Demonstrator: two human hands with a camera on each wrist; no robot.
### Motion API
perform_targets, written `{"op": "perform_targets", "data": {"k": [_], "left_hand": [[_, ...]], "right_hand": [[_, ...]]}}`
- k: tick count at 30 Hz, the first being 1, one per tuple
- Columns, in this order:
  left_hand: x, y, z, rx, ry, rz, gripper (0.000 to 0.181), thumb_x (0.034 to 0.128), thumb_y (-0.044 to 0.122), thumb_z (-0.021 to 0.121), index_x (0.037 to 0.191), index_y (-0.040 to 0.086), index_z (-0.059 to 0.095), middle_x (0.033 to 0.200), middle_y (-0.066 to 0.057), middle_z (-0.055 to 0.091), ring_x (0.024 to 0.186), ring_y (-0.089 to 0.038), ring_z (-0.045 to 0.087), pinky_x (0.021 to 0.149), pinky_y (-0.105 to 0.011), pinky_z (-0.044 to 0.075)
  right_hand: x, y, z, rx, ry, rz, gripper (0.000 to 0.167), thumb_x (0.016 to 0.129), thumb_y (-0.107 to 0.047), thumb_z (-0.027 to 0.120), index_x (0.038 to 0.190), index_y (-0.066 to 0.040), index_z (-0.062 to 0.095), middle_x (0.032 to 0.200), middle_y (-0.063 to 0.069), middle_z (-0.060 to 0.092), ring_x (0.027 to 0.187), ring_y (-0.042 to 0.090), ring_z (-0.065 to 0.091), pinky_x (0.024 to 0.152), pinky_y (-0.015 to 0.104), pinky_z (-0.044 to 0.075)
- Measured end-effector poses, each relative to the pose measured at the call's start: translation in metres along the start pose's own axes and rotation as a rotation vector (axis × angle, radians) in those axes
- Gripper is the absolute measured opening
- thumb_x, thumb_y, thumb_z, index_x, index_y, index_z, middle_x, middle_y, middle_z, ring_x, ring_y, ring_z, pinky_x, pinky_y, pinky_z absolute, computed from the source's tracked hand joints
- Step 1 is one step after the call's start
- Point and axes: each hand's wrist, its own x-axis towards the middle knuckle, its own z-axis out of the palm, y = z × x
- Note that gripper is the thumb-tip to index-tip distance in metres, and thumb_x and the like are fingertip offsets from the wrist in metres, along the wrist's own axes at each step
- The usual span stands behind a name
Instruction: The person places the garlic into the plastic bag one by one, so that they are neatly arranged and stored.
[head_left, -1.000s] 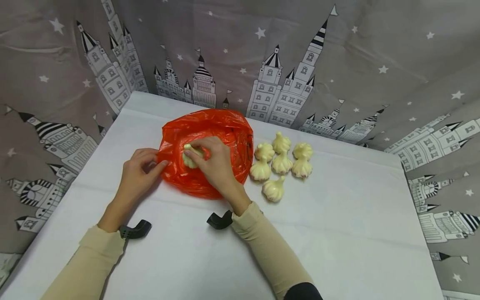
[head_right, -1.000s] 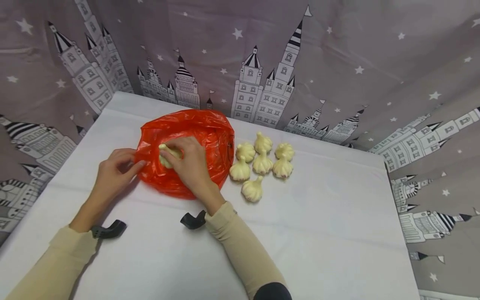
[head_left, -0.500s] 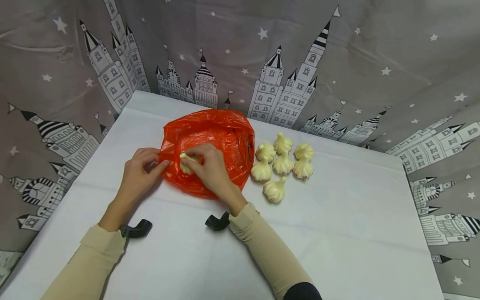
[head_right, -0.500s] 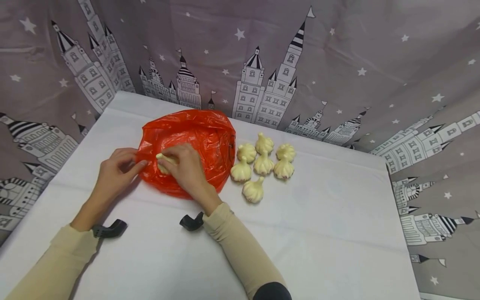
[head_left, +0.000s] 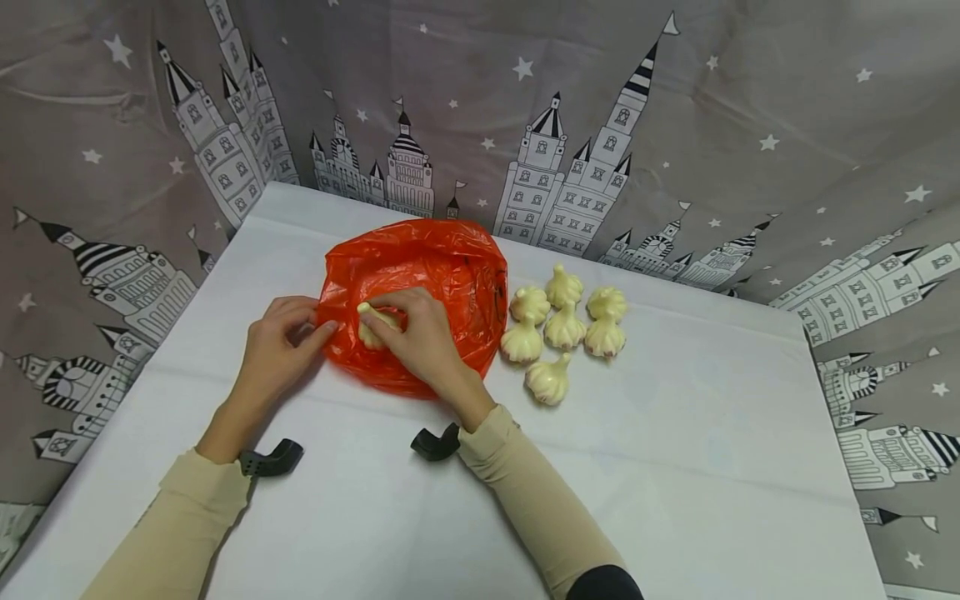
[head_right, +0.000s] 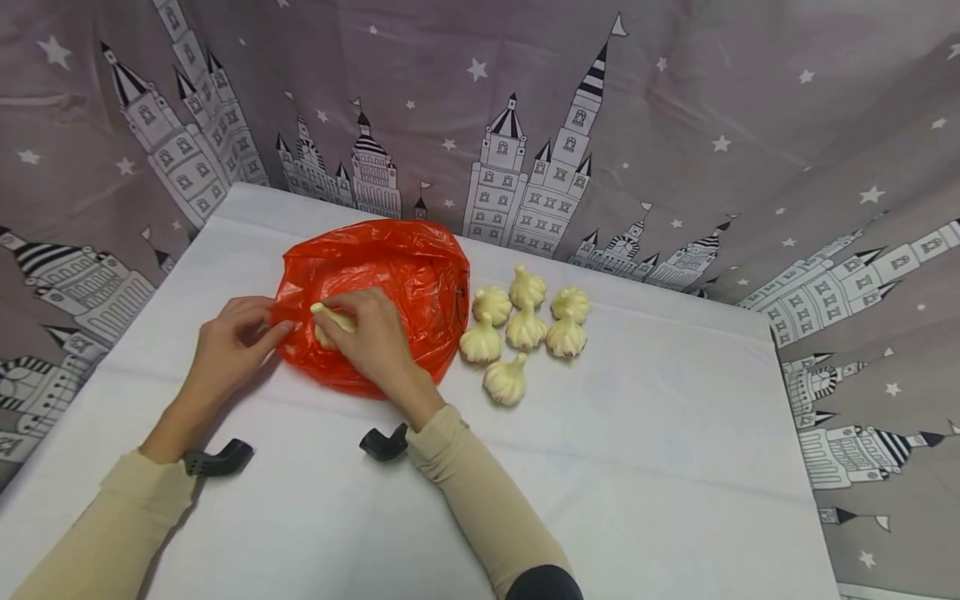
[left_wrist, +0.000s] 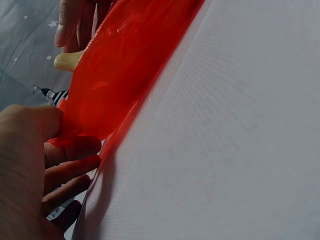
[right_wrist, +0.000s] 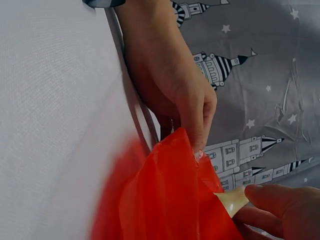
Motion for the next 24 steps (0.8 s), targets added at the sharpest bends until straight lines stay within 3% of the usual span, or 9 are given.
{"op": "perform_targets", "data": {"k": [6,14,24], "left_hand": [[0.000,-0.001,0.000,0.005,-0.001,0.002,0.019,0.0978,0.021,0.077,0.090,0.003,0.074,0.125,-0.018,0.069,0.124,-0.034,0.058,0.093,0.004,0.034],[0.000,-0.001,0.000,0.001,-0.004,-0.004,0.019,0.0980,0.021,0.076,0.093,0.002,0.076,0.125,-0.018,0.069,0.124,-0.035,0.058,0.092,0.003,0.035],[0.000,0.000,0.000,-0.002,-0.005,-0.018,0.021,0.0983,0.022,0.076,0.094,0.002,0.076,0.126,-0.019,0.069,0.124,-0.035,0.057,0.091,0.003,0.037]], "right_hand": [[0.000,0.000,-0.005,-0.018,0.026,-0.005,0.026,0.100,-0.025,0.074,0.120,-0.009,0.079,0.113,0.003,0.079,0.102,0.023,0.066,0.084,0.024,0.047],[-0.006,-0.002,-0.017,-0.038,0.074,-0.006,0.024,0.099,-0.022,0.075,0.120,-0.011,0.079,0.115,0.000,0.079,0.114,0.018,0.067,0.099,0.030,0.052],[-0.021,0.000,-0.031,-0.025,0.166,-0.043,0.020,0.099,-0.019,0.074,0.115,-0.009,0.080,0.112,0.002,0.080,0.110,0.018,0.067,0.096,0.032,0.053]]}}
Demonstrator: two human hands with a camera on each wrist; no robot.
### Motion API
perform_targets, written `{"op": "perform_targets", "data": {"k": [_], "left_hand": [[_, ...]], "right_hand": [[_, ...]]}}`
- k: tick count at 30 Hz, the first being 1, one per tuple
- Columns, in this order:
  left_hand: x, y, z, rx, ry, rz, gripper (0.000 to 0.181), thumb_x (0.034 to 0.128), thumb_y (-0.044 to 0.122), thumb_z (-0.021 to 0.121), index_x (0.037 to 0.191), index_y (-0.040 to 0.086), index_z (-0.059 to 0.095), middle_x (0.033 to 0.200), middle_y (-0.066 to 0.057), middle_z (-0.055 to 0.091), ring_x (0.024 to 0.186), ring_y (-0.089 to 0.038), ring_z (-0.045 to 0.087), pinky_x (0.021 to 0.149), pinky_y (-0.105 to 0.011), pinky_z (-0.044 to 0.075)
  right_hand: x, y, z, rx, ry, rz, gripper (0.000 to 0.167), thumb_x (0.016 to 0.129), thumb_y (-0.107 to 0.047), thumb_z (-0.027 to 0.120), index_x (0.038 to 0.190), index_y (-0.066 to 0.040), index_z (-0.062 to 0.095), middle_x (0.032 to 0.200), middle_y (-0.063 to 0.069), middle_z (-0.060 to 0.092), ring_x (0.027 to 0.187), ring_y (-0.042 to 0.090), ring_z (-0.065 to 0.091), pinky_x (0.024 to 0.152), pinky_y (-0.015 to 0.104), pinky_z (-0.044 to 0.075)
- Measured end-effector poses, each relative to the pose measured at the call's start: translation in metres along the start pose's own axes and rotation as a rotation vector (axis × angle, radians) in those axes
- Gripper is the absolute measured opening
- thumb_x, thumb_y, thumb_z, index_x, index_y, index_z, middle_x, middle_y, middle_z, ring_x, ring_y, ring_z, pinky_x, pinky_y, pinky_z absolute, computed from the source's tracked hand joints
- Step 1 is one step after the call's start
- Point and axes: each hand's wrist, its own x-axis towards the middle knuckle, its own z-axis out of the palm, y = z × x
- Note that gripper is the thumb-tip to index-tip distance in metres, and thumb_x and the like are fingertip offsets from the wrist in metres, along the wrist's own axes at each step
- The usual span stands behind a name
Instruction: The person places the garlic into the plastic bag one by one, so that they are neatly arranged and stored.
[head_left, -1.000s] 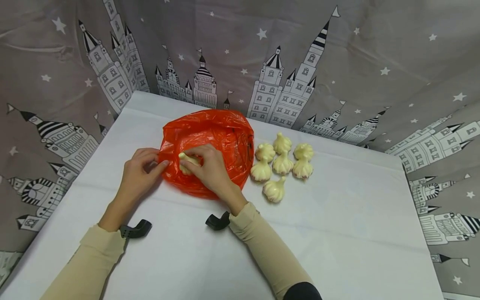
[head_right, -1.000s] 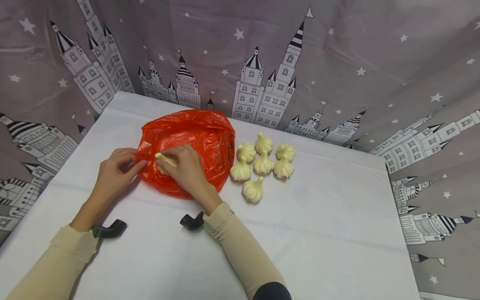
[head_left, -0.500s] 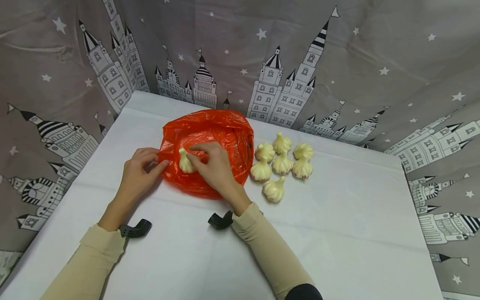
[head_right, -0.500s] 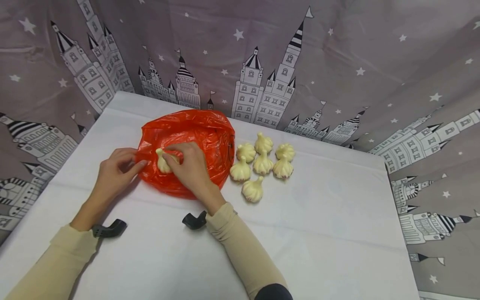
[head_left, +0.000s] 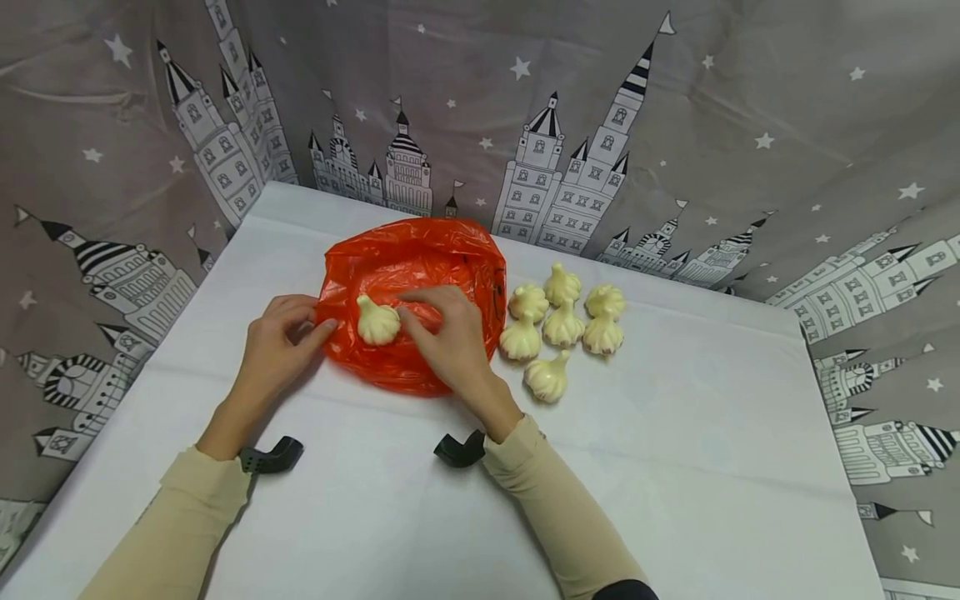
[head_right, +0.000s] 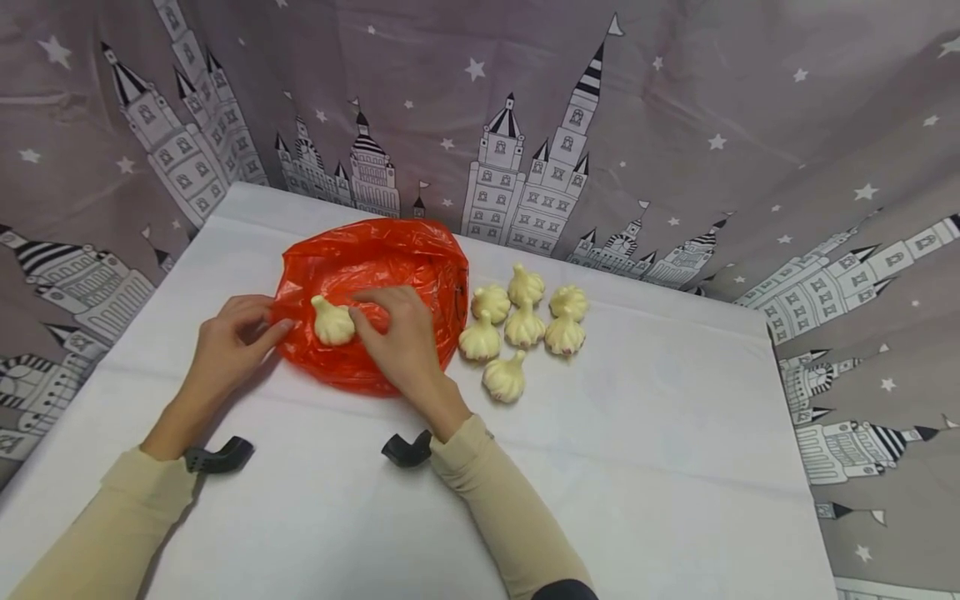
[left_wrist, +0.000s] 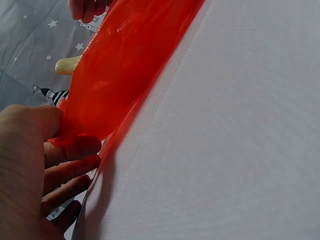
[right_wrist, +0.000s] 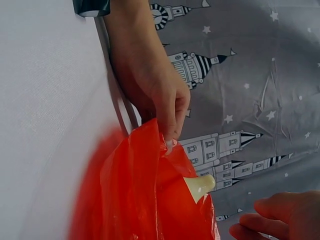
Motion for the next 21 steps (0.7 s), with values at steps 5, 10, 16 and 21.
{"op": "perform_targets", "data": {"k": [5,10,16,21], "left_hand": [[0.000,0.000,0.001,0.006,0.000,-0.005,0.021,0.0986,0.022,0.076,0.095,0.001,0.076,0.127,-0.019,0.068,0.125,-0.035,0.057,0.092,0.002,0.037],[-0.001,-0.001,0.001,0.003,0.003,-0.006,0.022,0.0987,0.022,0.075,0.092,0.001,0.075,0.126,-0.020,0.068,0.124,-0.036,0.057,0.092,0.002,0.038],[0.001,0.001,0.000,0.005,-0.002,-0.013,0.023,0.0989,0.023,0.075,0.091,0.002,0.074,0.127,-0.019,0.068,0.125,-0.035,0.057,0.091,0.003,0.037],[0.001,0.002,0.000,0.006,-0.005,-0.016,0.023,0.0989,0.024,0.076,0.092,0.002,0.074,0.127,-0.018,0.069,0.125,-0.033,0.058,0.090,0.004,0.036]], "right_hand": [[-0.005,0.001,-0.006,0.002,0.012,-0.006,0.019,0.099,-0.018,0.074,0.114,-0.009,0.080,0.109,0.003,0.080,0.108,0.019,0.068,0.094,0.031,0.055],[-0.011,0.000,-0.013,0.007,0.022,-0.008,0.017,0.098,-0.018,0.075,0.112,-0.011,0.081,0.107,0.001,0.080,0.107,0.017,0.068,0.094,0.030,0.054],[-0.018,-0.001,-0.022,0.014,0.046,-0.058,0.016,0.098,-0.016,0.074,0.111,-0.009,0.081,0.104,0.002,0.080,0.104,0.018,0.068,0.092,0.031,0.054],[-0.026,0.001,-0.030,-0.007,0.047,-0.075,0.016,0.098,-0.015,0.074,0.111,-0.009,0.080,0.105,0.003,0.080,0.105,0.019,0.068,0.092,0.032,0.055]]}}
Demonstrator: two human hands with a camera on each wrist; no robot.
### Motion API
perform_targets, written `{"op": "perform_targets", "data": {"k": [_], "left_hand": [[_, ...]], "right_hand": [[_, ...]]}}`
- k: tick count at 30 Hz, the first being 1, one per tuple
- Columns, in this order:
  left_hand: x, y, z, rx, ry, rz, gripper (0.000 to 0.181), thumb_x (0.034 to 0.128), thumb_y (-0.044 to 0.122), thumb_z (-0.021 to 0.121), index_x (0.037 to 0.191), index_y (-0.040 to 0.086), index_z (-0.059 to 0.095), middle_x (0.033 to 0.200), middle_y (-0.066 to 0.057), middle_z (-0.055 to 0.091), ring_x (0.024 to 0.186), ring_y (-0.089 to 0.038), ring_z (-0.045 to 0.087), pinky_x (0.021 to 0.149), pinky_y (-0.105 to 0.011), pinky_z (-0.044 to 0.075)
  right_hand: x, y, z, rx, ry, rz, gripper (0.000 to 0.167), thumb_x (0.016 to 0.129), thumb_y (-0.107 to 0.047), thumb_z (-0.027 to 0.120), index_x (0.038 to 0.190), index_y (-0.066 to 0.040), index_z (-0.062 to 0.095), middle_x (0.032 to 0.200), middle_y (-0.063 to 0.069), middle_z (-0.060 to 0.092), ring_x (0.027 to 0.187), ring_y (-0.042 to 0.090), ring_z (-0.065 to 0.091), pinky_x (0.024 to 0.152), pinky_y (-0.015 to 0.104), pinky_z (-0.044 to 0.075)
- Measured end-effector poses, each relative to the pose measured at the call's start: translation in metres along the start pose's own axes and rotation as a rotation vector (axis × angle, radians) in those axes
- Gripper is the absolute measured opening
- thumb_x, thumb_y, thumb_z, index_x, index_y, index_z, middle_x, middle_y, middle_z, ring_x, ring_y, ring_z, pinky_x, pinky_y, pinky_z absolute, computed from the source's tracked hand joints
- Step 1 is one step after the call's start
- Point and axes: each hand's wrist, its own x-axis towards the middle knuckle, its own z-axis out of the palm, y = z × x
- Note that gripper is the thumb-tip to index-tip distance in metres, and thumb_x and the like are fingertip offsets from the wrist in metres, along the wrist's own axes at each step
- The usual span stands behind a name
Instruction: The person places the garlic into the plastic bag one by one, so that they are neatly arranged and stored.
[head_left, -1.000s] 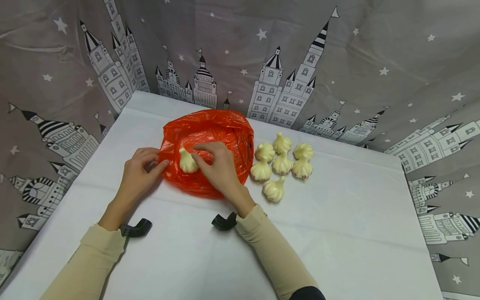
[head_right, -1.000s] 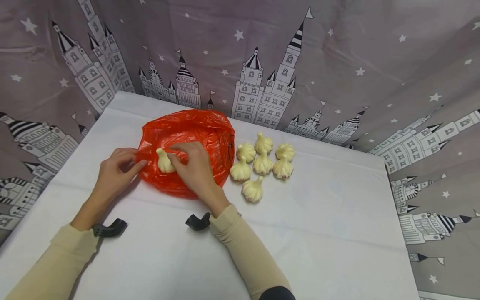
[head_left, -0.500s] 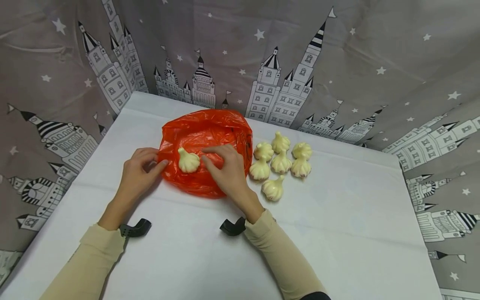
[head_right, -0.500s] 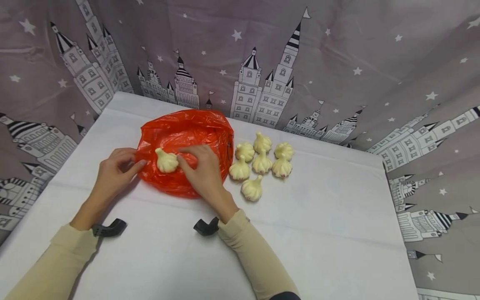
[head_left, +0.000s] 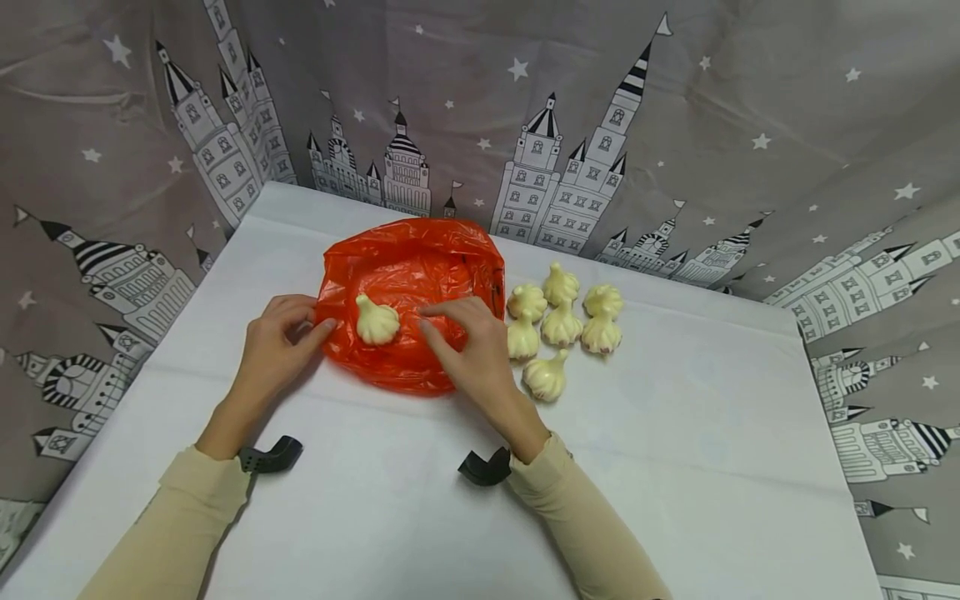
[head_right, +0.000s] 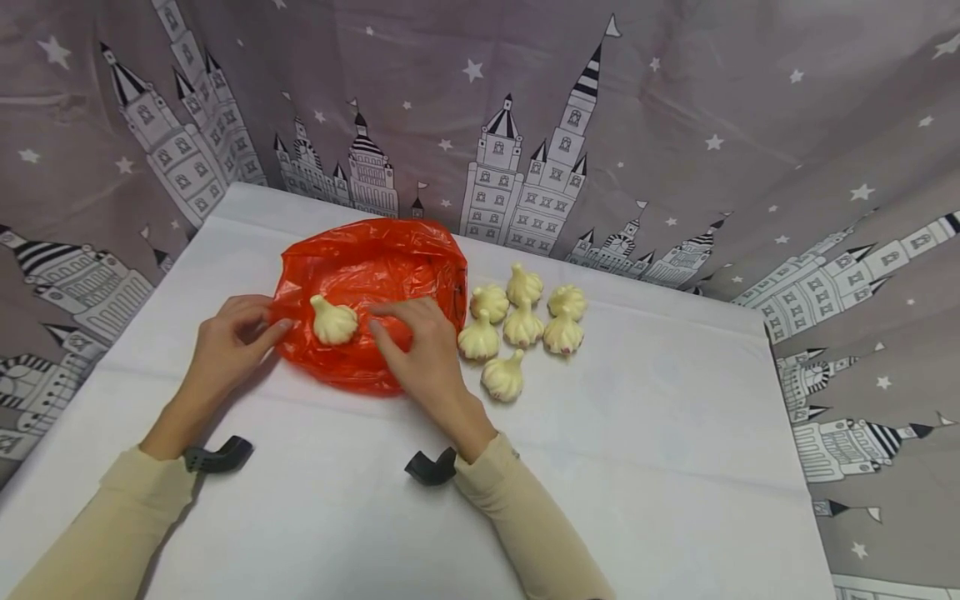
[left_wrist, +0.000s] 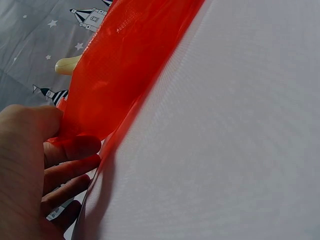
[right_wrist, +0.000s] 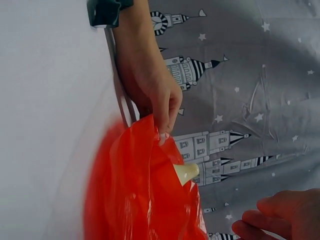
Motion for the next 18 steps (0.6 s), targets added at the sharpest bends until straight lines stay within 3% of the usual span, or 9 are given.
{"op": "perform_targets", "data": {"k": [7,14,18], "left_hand": [[0.002,-0.002,0.001,-0.006,-0.005,0.004,0.023,0.0993,0.024,0.075,0.095,0.001,0.075,0.126,-0.016,0.069,0.125,-0.030,0.057,0.090,0.005,0.035],[0.002,-0.002,-0.001,0.003,0.003,0.014,0.022,0.0988,0.022,0.075,0.093,0.001,0.075,0.126,-0.016,0.069,0.125,-0.031,0.057,0.090,0.004,0.034],[-0.001,-0.001,0.000,-0.013,0.010,0.023,0.022,0.0985,0.022,0.076,0.091,0.001,0.074,0.125,-0.018,0.070,0.125,-0.034,0.057,0.091,0.003,0.036]], "right_hand": [[-0.016,0.006,-0.019,-0.020,0.035,-0.007,0.015,0.097,-0.014,0.075,0.110,-0.008,0.080,0.103,0.003,0.080,0.104,0.019,0.068,0.092,0.034,0.055],[-0.029,0.012,-0.036,-0.003,0.061,0.015,0.014,0.097,-0.013,0.075,0.108,-0.007,0.080,0.097,0.007,0.078,0.080,0.030,0.062,0.064,0.033,0.044],[-0.038,0.017,-0.047,-0.017,0.061,0.030,0.014,0.097,-0.013,0.076,0.109,-0.009,0.080,0.099,0.004,0.079,0.090,0.026,0.066,0.072,0.035,0.053]]}}
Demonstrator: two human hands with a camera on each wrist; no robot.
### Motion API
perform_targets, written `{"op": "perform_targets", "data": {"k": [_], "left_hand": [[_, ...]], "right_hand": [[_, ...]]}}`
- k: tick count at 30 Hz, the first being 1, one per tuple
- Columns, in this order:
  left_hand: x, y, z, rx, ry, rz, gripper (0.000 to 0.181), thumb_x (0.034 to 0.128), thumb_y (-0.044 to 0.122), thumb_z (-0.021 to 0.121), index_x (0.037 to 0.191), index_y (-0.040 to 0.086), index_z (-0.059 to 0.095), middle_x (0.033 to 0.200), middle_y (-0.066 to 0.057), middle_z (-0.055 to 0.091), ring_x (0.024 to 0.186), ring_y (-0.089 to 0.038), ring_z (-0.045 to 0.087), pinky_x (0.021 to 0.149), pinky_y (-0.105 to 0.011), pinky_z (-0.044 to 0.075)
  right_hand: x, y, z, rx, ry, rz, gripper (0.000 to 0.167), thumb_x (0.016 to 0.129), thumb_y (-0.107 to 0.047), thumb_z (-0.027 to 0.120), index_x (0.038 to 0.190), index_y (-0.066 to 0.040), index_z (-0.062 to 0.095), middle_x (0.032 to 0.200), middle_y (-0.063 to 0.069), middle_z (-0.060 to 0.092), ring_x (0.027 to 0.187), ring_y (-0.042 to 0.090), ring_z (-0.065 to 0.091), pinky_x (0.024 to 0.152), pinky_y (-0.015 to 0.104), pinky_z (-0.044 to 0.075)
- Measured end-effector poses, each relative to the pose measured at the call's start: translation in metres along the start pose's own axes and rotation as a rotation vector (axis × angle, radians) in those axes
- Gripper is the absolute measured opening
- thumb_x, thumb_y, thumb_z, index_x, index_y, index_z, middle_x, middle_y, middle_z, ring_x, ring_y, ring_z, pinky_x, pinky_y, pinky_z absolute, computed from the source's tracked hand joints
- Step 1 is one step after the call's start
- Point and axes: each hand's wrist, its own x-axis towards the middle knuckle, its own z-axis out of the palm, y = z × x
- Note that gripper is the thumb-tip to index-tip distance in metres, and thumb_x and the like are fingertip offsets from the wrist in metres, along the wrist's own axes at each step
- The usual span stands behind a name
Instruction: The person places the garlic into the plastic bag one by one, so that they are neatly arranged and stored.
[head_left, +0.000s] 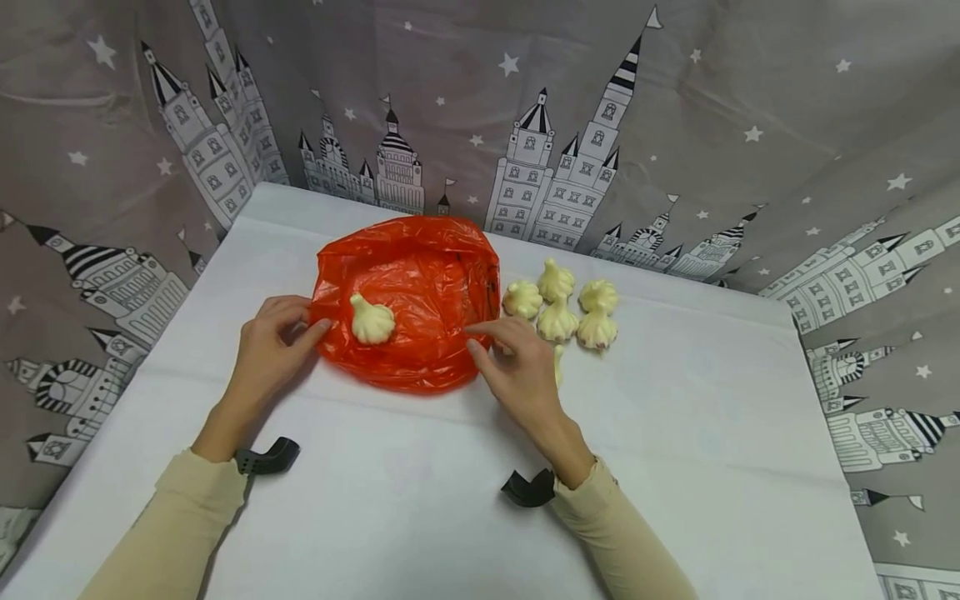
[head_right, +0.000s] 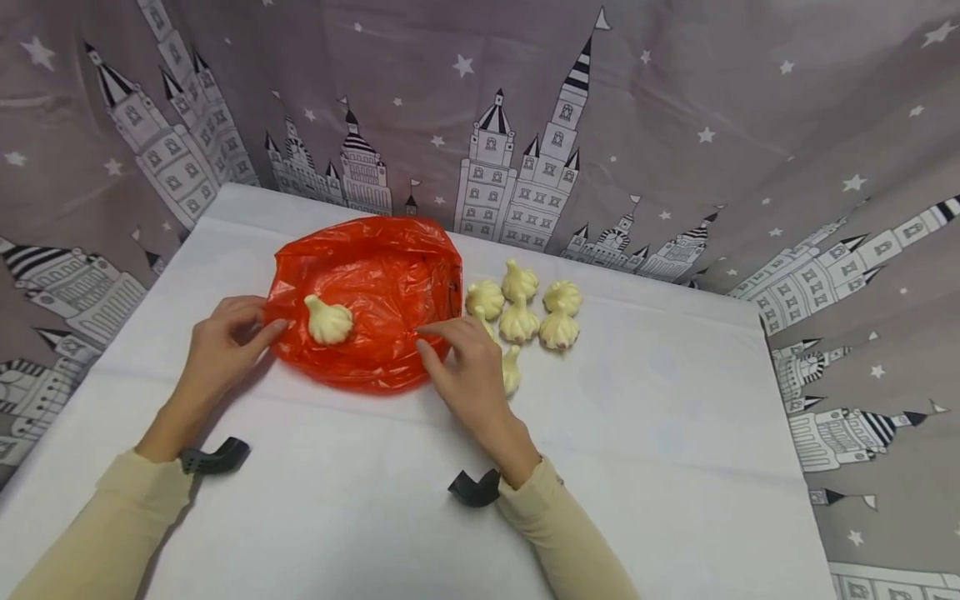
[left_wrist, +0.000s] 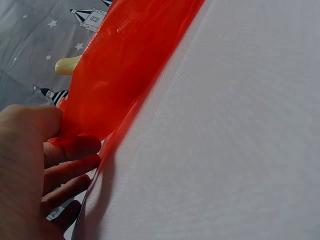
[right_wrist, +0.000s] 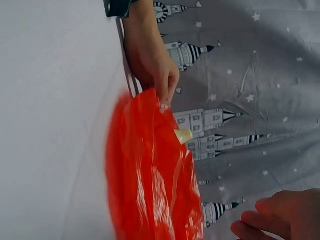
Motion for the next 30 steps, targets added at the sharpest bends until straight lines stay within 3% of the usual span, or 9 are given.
{"op": "perform_targets", "data": {"k": [6,17,25,30], "left_hand": [[-0.002,0.000,0.002,-0.013,0.015,0.015,0.021,0.0968,0.018,0.077,0.085,0.002,0.072,0.121,-0.018,0.072,0.122,-0.033,0.058,0.091,0.003,0.036],[0.003,-0.001,0.002,-0.024,0.032,0.045,0.019,0.0953,0.015,0.079,0.084,0.001,0.072,0.120,-0.018,0.073,0.120,-0.032,0.059,0.090,0.003,0.037],[0.003,-0.003,0.000,-0.002,0.015,0.008,0.019,0.0972,0.018,0.077,0.088,0.001,0.074,0.120,-0.016,0.072,0.121,-0.027,0.057,0.092,0.004,0.036],[0.003,-0.004,0.001,-0.001,0.018,0.012,0.019,0.0970,0.016,0.076,0.086,0.001,0.072,0.120,-0.016,0.071,0.120,-0.025,0.057,0.091,0.003,0.037]], "right_hand": [[-0.013,0.012,-0.022,-0.026,0.050,0.001,0.016,0.094,-0.011,0.078,0.110,-0.010,0.080,0.105,0.002,0.080,0.104,0.021,0.071,0.091,0.036,0.055],[-0.028,0.029,-0.056,-0.098,0.149,0.053,0.017,0.095,-0.009,0.077,0.112,-0.009,0.080,0.107,0.005,0.080,0.105,0.024,0.072,0.096,0.032,0.053],[-0.034,0.041,-0.065,-0.177,0.208,0.134,0.018,0.094,-0.015,0.081,0.111,-0.010,0.081,0.104,0.003,0.081,0.099,0.024,0.072,0.087,0.031,0.055],[-0.035,0.045,-0.066,-0.211,0.203,0.200,0.019,0.091,-0.019,0.085,0.107,-0.008,0.082,0.094,0.006,0.079,0.083,0.023,0.070,0.074,0.037,0.056]]}}
